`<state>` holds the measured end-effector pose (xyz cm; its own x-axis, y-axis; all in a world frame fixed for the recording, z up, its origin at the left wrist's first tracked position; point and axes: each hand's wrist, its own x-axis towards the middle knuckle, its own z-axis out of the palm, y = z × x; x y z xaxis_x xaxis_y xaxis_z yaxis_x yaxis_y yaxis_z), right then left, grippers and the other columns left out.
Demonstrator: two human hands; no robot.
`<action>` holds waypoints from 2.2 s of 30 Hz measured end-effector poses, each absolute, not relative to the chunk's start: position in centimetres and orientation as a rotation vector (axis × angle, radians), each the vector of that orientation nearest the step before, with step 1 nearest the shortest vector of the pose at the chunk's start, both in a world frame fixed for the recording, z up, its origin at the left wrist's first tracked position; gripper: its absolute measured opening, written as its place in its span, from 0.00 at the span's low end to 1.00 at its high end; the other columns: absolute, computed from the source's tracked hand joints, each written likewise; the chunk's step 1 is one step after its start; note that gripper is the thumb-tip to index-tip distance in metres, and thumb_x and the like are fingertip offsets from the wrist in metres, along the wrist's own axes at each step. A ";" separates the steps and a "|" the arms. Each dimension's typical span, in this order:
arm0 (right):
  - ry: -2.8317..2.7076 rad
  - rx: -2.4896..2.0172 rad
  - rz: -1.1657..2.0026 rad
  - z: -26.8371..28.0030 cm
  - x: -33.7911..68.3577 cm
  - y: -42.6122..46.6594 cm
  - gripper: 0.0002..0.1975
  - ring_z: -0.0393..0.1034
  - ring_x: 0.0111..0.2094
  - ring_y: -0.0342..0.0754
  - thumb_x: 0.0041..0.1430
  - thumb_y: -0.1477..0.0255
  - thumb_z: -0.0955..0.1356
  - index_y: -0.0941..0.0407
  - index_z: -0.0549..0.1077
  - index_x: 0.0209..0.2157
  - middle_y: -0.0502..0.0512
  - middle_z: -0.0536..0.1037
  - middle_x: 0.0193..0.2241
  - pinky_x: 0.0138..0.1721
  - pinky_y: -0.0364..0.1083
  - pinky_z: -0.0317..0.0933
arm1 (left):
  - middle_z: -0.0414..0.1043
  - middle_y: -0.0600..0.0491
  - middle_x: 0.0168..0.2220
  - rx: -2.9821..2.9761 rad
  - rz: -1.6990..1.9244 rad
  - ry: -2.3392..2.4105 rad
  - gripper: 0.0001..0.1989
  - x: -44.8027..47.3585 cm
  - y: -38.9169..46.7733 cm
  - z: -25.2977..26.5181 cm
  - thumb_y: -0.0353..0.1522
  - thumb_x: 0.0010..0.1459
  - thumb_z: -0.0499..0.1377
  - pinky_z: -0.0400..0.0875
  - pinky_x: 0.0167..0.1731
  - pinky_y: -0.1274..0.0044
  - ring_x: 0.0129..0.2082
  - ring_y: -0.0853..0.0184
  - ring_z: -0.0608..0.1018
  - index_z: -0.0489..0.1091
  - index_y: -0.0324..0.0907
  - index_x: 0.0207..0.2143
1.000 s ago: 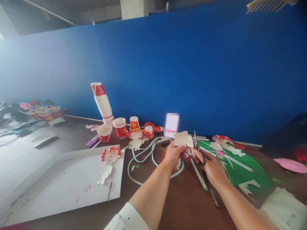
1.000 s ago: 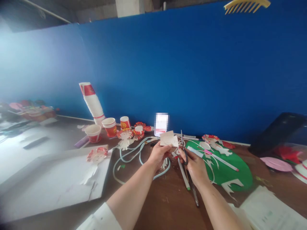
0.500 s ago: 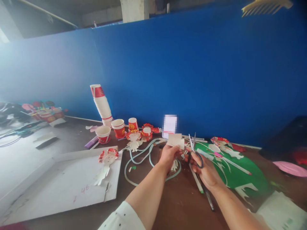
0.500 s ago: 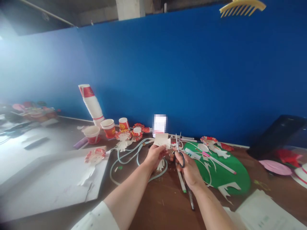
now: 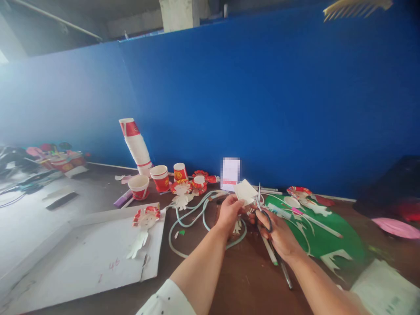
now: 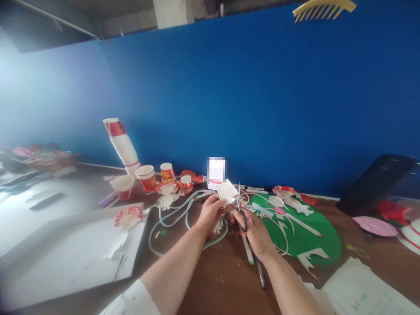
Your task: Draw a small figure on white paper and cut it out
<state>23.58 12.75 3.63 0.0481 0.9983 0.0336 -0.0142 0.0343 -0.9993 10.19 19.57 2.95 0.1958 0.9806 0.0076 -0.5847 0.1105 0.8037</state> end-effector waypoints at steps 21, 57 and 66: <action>-1.168 -1.329 1.137 3.7 23.9 12.6 0.19 0.69 0.33 0.48 0.55 0.55 0.71 0.50 0.77 0.45 0.52 0.77 0.31 0.20 0.40 0.52 | 0.75 0.49 0.32 0.744 1.314 0.615 0.20 10.2 19.2 3.8 0.38 0.41 0.70 0.75 0.35 0.71 0.29 0.65 0.78 0.68 0.37 0.32; -1.188 -1.474 1.080 4.7 23.6 12.2 0.21 0.68 0.31 0.50 0.51 0.52 0.71 0.50 0.80 0.41 0.51 0.76 0.27 0.28 0.44 0.60 | 0.74 0.51 0.29 0.806 1.285 0.652 0.18 10.1 19.4 3.8 0.38 0.43 0.69 0.76 0.34 0.70 0.27 0.64 0.79 0.67 0.39 0.31; -1.176 -1.503 1.087 4.7 23.6 12.1 0.22 0.68 0.30 0.50 0.51 0.52 0.71 0.50 0.80 0.42 0.51 0.77 0.27 0.26 0.44 0.58 | 0.74 0.52 0.29 0.828 1.286 0.675 0.16 9.9 19.1 4.0 0.36 0.44 0.68 0.75 0.31 0.73 0.25 0.66 0.78 0.67 0.39 0.31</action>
